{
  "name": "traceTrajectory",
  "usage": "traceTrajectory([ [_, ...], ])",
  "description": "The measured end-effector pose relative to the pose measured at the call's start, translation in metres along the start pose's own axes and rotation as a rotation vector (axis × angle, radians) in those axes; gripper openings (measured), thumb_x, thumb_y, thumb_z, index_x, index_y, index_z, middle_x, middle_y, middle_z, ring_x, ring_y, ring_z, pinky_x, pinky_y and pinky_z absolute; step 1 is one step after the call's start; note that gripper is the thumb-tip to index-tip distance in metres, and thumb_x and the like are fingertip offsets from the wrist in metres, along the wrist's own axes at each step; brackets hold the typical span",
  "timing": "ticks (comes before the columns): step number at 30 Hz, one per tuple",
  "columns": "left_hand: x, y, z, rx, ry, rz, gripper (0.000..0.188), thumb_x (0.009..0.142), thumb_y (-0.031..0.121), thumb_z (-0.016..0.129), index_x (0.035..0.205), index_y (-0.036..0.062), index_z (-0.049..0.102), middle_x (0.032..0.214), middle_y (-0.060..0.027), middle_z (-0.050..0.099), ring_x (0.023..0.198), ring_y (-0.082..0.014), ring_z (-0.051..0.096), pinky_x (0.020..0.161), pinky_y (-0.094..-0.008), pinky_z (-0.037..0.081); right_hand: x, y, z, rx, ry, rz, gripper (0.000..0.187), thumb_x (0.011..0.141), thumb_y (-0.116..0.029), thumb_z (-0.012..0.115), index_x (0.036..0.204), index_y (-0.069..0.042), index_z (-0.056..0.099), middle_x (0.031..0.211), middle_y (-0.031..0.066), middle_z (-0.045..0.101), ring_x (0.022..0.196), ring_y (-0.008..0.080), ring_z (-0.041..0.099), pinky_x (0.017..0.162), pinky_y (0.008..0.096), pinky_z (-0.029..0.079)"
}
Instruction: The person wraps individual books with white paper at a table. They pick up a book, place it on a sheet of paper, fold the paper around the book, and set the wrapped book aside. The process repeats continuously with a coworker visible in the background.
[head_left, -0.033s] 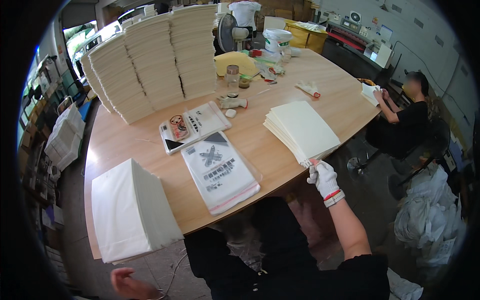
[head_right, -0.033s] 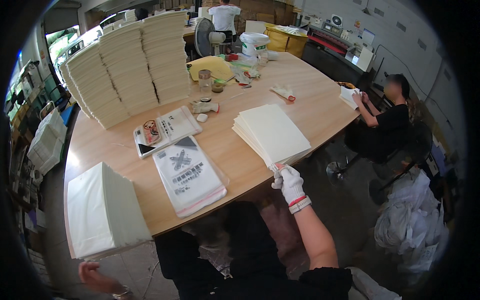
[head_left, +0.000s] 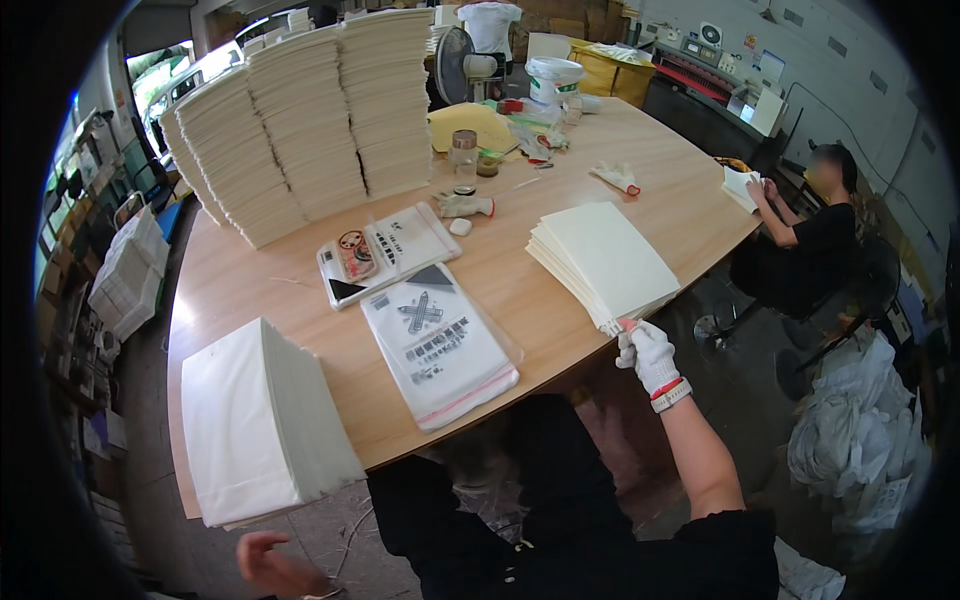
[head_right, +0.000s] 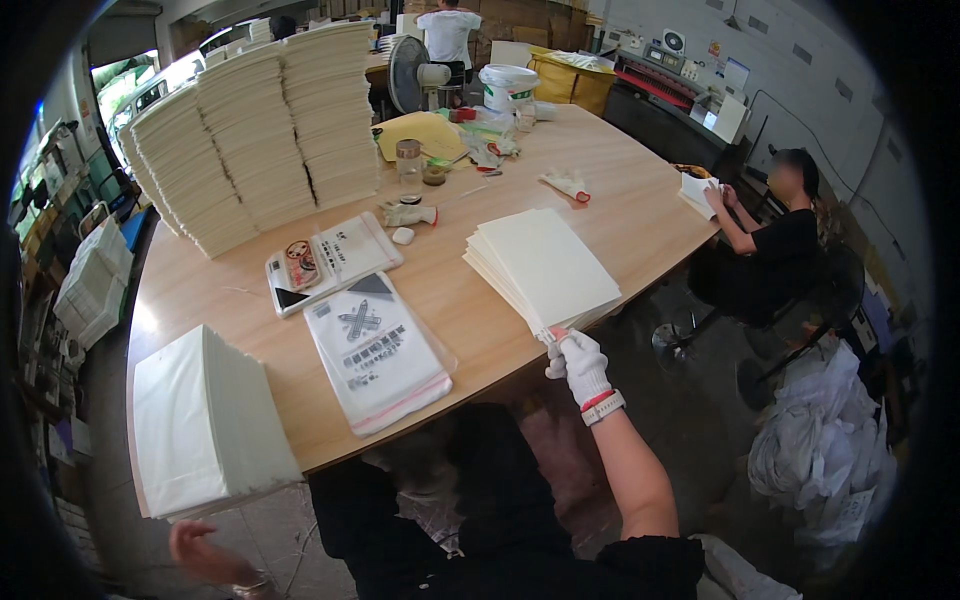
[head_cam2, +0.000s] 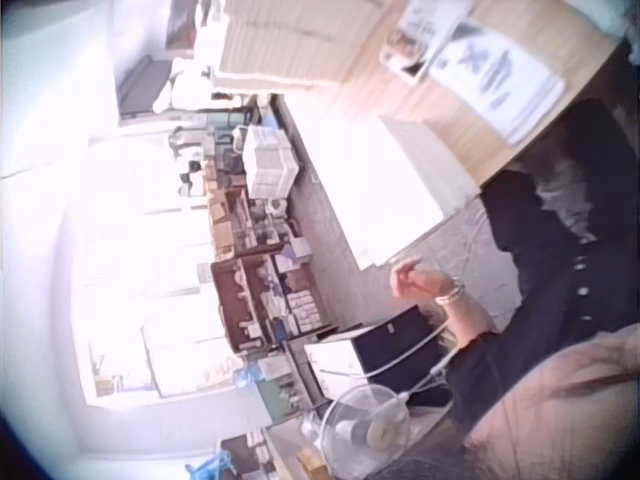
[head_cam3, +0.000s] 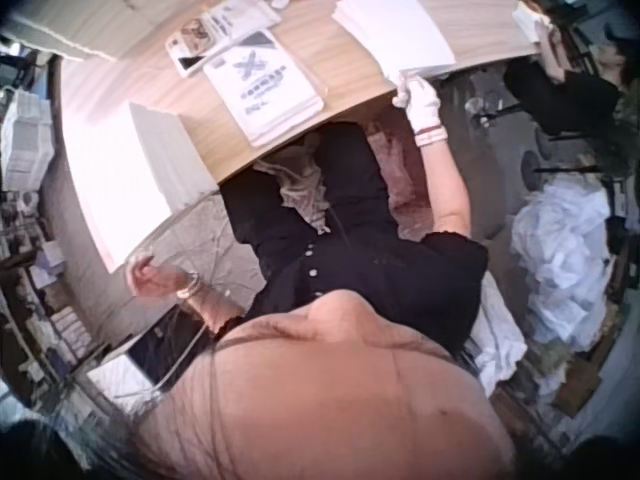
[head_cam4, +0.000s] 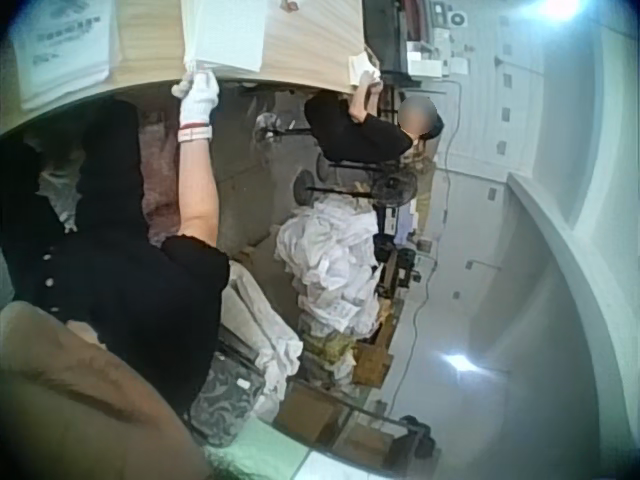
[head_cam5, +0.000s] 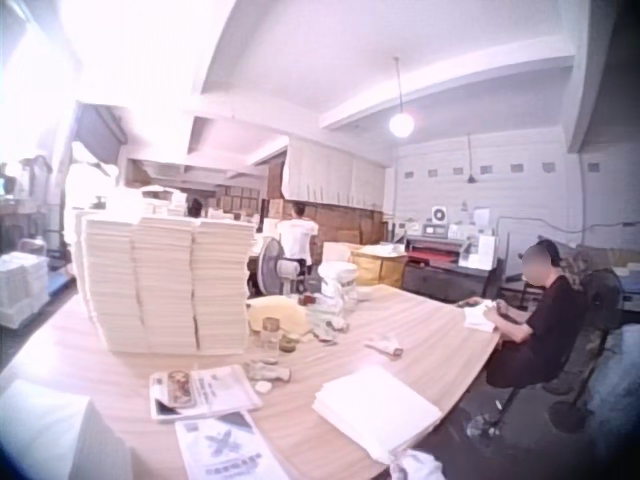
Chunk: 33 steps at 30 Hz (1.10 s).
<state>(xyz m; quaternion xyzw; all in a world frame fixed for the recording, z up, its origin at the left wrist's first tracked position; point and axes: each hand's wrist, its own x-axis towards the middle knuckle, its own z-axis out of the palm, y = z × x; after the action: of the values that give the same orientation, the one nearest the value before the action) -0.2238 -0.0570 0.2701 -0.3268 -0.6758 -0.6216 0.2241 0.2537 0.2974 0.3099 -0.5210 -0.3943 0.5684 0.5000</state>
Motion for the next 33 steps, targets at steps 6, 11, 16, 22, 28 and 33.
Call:
traceTrajectory([
  [6,-0.036,0.115,0.093,-0.322,-0.469,0.229,0.028,0.073,-0.008,0.042,0.098,0.0053,0.043,0.06,-0.0084,0.056,0.052,-0.018,0.055,0.053,-0.029,0.046,0.009,-0.009,0.024,-1.426,0.196,-0.972,0.02,0.071,-0.024,0.059,0.072,-0.007,0.048,0.072,0.0114,0.051,0.067,0.0297,0.053,0.055,0.0409,0.043],
  [11,-0.043,0.132,0.122,-0.423,-0.742,0.316,0.025,0.069,-0.011,0.048,0.089,0.004,0.047,0.063,-0.008,0.059,0.052,-0.0184,0.059,0.046,-0.0265,0.046,0.031,-0.015,0.018,-1.409,0.214,-0.926,0.025,0.072,-0.028,0.059,0.075,-0.005,0.048,0.066,0.0115,0.056,0.057,0.0283,0.054,0.049,0.0392,0.043],
  [16,-0.055,0.138,0.172,-0.439,-0.998,0.148,0.018,0.072,-0.006,0.053,0.088,0.0024,0.054,0.067,-0.0095,0.06,0.058,-0.0244,0.06,0.054,-0.0284,0.048,0.037,-0.009,0.015,-0.53,0.002,-0.341,0.026,0.077,-0.029,0.057,0.082,-0.006,0.046,0.065,0.0091,0.059,0.051,0.0159,0.055,0.038,0.0283,0.04],
  [22,-0.093,0.106,0.289,0.174,-0.947,0.243,0.019,0.07,0.005,0.052,0.089,0.0023,0.056,0.103,-0.0184,0.05,0.086,-0.0312,0.053,0.068,-0.0358,0.047,0.051,-0.043,0.011,0.631,-0.003,0.146,0.028,0.081,-0.041,0.054,0.079,-0.013,0.047,0.069,0.0049,0.056,0.045,0.0063,0.046,0.033,0.0161,0.034],
  [28,-0.092,0.062,0.321,0.596,-1.08,0.549,0.011,0.07,0.007,0.05,0.078,0.002,0.055,0.079,-0.0126,0.054,0.075,-0.0281,0.053,0.069,-0.0353,0.045,0.057,-0.046,0.012,0.115,0.181,-0.03,0.006,0.084,-0.017,0.045,0.081,-0.011,0.046,0.054,-0.0009,0.043,0.034,0.0085,0.036,0.027,0.0225,0.028],
  [33,-0.076,0.034,0.308,0.291,-1.108,0.259,0.013,0.074,0.008,0.047,0.081,0.0021,0.057,0.084,-0.0132,0.057,0.084,-0.0296,0.053,0.072,-0.039,0.044,-0.049,-0.027,0.0,-0.205,-0.277,-0.307,0.028,0.083,-0.015,0.042,0.108,-0.002,0.045,0.061,0.0039,0.052,0.032,0.008,0.036,0.027,0.0213,0.028],
])
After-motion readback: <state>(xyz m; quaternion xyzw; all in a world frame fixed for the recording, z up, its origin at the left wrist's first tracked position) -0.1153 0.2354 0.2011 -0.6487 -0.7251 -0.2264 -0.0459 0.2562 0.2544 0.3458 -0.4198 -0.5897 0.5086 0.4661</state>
